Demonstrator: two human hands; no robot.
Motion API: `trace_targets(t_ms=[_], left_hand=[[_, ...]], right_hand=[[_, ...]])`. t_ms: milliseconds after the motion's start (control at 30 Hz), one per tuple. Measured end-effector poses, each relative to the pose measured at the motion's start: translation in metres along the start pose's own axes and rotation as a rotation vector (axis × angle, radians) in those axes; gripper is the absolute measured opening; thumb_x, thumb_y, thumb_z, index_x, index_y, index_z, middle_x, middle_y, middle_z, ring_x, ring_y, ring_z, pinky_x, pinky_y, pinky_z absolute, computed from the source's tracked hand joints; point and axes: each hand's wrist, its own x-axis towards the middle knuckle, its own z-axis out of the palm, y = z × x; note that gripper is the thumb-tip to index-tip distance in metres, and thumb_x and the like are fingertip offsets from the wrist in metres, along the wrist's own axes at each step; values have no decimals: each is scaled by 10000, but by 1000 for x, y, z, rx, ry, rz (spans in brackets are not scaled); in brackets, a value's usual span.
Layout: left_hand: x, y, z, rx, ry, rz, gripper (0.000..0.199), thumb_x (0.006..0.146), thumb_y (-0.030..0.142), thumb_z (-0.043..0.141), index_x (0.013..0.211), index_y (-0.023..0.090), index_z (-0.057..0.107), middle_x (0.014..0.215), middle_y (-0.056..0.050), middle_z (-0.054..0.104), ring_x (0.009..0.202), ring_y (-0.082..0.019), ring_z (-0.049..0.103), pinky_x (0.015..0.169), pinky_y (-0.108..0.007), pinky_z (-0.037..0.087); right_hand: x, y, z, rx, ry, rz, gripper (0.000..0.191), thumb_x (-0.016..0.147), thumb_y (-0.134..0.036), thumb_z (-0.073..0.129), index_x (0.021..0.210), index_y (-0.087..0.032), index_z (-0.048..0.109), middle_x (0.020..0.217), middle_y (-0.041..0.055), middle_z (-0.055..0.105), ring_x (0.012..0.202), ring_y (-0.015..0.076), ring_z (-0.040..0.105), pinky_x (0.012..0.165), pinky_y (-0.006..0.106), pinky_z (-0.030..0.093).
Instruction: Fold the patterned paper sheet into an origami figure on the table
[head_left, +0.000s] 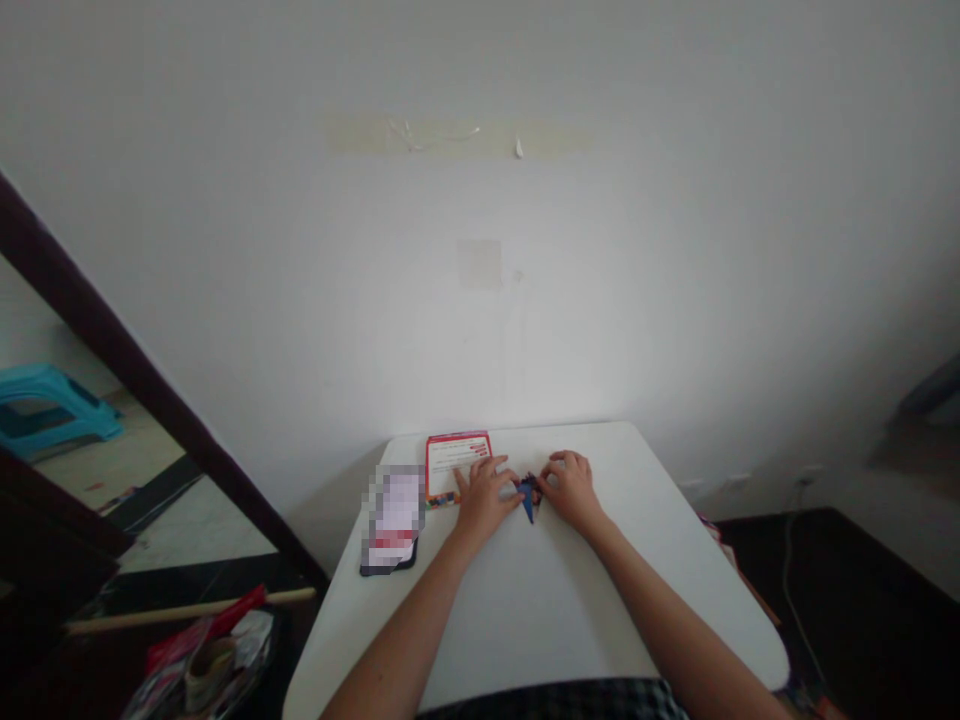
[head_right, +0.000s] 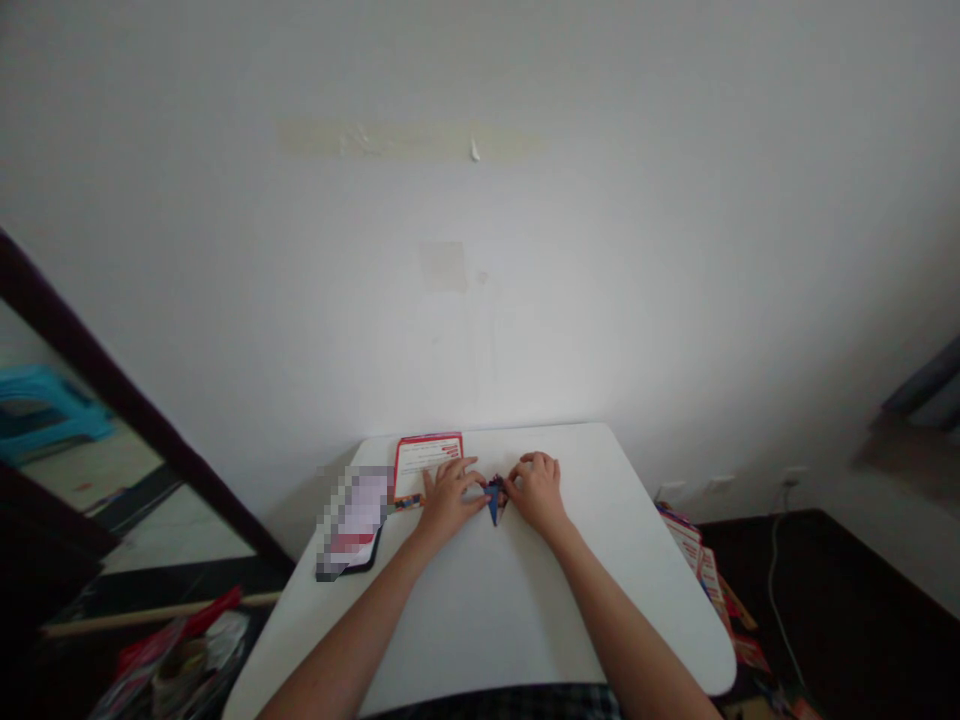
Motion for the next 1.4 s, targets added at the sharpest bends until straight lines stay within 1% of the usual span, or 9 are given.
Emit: trace_targets(t_ms=[133, 300, 433, 567, 700, 933, 1167, 1300, 1400], left_hand=[[-1, 0, -2, 12, -52, 3, 288, 799, 424, 685, 1081, 483, 672, 1453, 57, 470, 1347, -320, 317, 1060, -768, 40], [-2, 0, -2, 53, -86, -22, 314, 826, 483, 628, 1138, 505, 652, 1488, 48, 434, 1359, -352, 289, 1060, -769, 15], [-2, -1, 0, 71, -77, -16, 328, 827, 507, 616, 1154, 536, 627, 1473, 43, 451, 1352, -356, 305, 1035, -795, 38], [-2, -2, 1, 60, -66, -19, 338, 818, 500, 633, 1156, 520, 634, 1470, 29, 455, 1352, -353, 308, 1045, -785, 40], [-3, -1, 1, 34, -55, -23, 322, 811, 483, 650, 1132, 500, 654, 1461, 30, 464, 1343, -337, 319, 1063, -767, 40], [-3, -2, 2, -3, -20, -6, 290, 790, 427, 694, 1077, 476, 683, 1425, 32, 497, 1327, -316, 350, 1066, -762, 42], [-3, 1, 1, -50, 29, 2, 215, 781, 452, 698, 979, 370, 701, 1381, 13, 531, 1323, -285, 368, 1076, -751, 38], [-2, 4, -2, -48, 11, -26, 194, 819, 481, 643, 918, 321, 688, 1372, 9, 542, 1321, -272, 371, 1085, -741, 45], [-3, 5, -4, -23, -3, -43, 190, 815, 469, 649, 944, 337, 692, 1384, 18, 534, 1323, -281, 367, 1090, -737, 52]], right_hand=[[0, -4, 1, -41, 12, 24, 177, 844, -407, 630, 863, -241, 686, 1137, 79, 557, 1112, 259, 451, 1023, 463, 300], [-2, -3, -2, -5, 2, -24, 162, 855, -364, 622, 990, -307, 689, 1161, 64, 544, 1147, 256, 438, 1032, 470, 305], [-5, 0, -9, 53, -23, -68, 156, 846, -387, 638, 967, -347, 727, 1177, 58, 543, 1167, 254, 431, 1021, 455, 330], [-8, 1, -16, 17, -52, -108, 166, 844, -408, 641, 983, -398, 730, 1197, 54, 545, 1218, 278, 399, 1058, 530, 275], [-9, 1, -19, -10, -94, -86, 176, 838, -399, 651, 997, -411, 726, 1190, 58, 554, 1225, 288, 400, 1068, 592, 236], [-9, 0, -19, 4, -117, -63, 184, 846, -419, 642, 1015, -419, 717, 1198, 50, 553, 1214, 268, 420, 1086, 581, 223], [-9, 0, -20, -4, -135, -58, 201, 849, -427, 634, 1034, -417, 714, 1207, 57, 548, 1214, 273, 414, 1085, 584, 217], [-9, 0, -20, 1, -119, -67, 180, 850, -427, 635, 1007, -416, 722, 1195, 57, 554, 1206, 273, 420, 1077, 587, 223], [-10, 0, -20, 7, -107, -78, 179, 851, -426, 634, 1006, -416, 722, 1185, 58, 556, 1199, 273, 426, 1071, 581, 234]])
